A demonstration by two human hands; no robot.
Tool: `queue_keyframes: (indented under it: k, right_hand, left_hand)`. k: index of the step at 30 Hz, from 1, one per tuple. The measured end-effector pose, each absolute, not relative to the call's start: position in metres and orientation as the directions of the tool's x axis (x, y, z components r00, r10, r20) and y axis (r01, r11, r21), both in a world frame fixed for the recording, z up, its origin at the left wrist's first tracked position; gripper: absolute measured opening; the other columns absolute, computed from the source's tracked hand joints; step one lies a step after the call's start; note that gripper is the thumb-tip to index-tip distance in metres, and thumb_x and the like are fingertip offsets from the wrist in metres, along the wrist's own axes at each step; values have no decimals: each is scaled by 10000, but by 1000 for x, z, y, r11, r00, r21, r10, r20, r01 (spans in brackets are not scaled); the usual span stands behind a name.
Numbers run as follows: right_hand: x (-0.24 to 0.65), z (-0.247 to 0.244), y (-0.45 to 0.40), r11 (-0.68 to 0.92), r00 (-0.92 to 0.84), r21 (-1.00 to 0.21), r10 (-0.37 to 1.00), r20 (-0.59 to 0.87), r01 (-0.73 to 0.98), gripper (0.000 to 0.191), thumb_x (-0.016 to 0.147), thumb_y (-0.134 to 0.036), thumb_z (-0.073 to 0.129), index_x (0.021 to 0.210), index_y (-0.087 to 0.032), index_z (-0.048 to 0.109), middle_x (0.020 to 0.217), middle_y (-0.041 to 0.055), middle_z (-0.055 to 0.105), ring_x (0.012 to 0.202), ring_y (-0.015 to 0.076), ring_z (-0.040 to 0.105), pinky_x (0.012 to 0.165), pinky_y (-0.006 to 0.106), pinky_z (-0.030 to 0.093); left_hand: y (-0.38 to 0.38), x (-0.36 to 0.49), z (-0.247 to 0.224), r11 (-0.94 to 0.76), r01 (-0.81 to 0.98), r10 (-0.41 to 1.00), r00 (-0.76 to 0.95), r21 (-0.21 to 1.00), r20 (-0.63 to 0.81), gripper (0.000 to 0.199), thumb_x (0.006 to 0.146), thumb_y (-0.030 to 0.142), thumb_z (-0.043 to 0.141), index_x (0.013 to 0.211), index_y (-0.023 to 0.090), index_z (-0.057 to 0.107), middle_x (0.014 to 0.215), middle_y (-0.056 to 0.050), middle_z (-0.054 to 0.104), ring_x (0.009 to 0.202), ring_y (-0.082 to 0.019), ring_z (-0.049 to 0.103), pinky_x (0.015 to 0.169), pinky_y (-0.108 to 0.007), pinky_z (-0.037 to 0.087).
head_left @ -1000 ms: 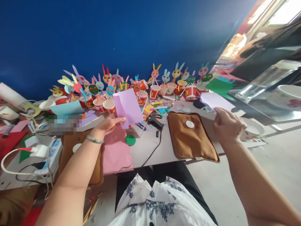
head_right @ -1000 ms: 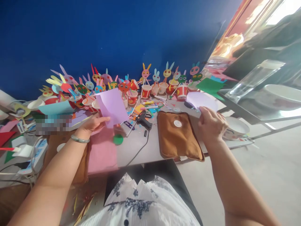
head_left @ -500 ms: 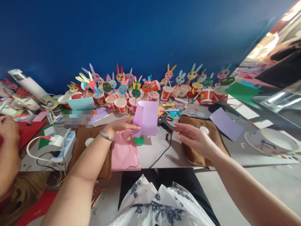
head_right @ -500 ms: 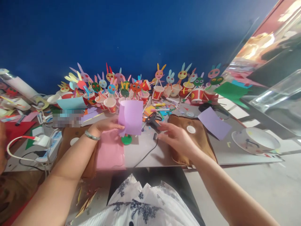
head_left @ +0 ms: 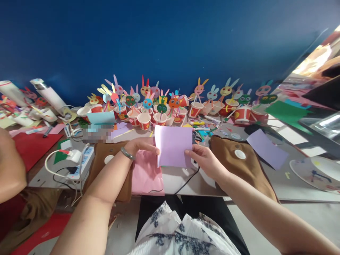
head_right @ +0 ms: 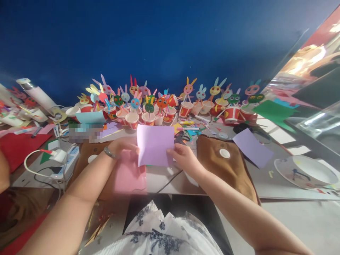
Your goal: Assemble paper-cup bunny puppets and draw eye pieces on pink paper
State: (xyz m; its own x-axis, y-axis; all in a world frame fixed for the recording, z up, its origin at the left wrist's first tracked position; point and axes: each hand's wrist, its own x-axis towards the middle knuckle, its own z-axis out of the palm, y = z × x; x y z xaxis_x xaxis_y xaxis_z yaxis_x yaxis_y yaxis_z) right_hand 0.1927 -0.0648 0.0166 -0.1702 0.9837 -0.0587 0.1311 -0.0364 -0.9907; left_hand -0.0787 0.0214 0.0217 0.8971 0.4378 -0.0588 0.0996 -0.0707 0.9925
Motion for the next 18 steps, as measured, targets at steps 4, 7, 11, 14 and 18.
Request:
queue_keyframes:
  k: [4,7,11,14,18]
  right_hand:
    - [206,12,-65,42,-130,-980,991,17,196,355,778,-538,740,846,-193,689,829,30,731,777,205,653,745,326,524]
    - [215,12,-67,86,-111,-966,992,61,242,343,827,-506,693,971,-195,698,912,41,728,818,206,642,730,312,520]
    - [226,11,-73,117,-43,-923,993,109,365,338,848,-518,654,908,-186,671,779,20,661,680,159,552,574,253,443]
    - [237,11,-76,109,25,-888,991,134,447,345,838,-528,656,797,-187,633,671,-4,597,601,131,486,518,236,379]
    - [269,23,-70,54,216,-875,960,178,481,298,799,-476,688,811,-178,674,688,6,634,597,129,509,531,241,401]
  left_hand:
    - [21,-75,17,-88,147,558,827,985,-74,547,656,594,843,937,137,735,868,-73,758,907,-221,712,852,-311,560]
    - [21,-69,18,-39,233,569,804,972,-170,478,695,548,835,826,109,702,719,-56,724,634,-154,681,617,-247,544]
    - [22,-66,20,-8,261,538,815,965,-216,443,728,514,825,809,104,679,686,-63,725,576,-137,669,526,-210,499]
    - [23,-66,20,-2,280,524,818,960,-238,434,752,517,805,805,110,667,658,-53,717,556,-117,646,534,-206,492]
    - [24,-66,17,-23,300,529,813,954,-244,433,754,514,803,728,124,618,574,-15,656,509,-96,594,513,-197,451]
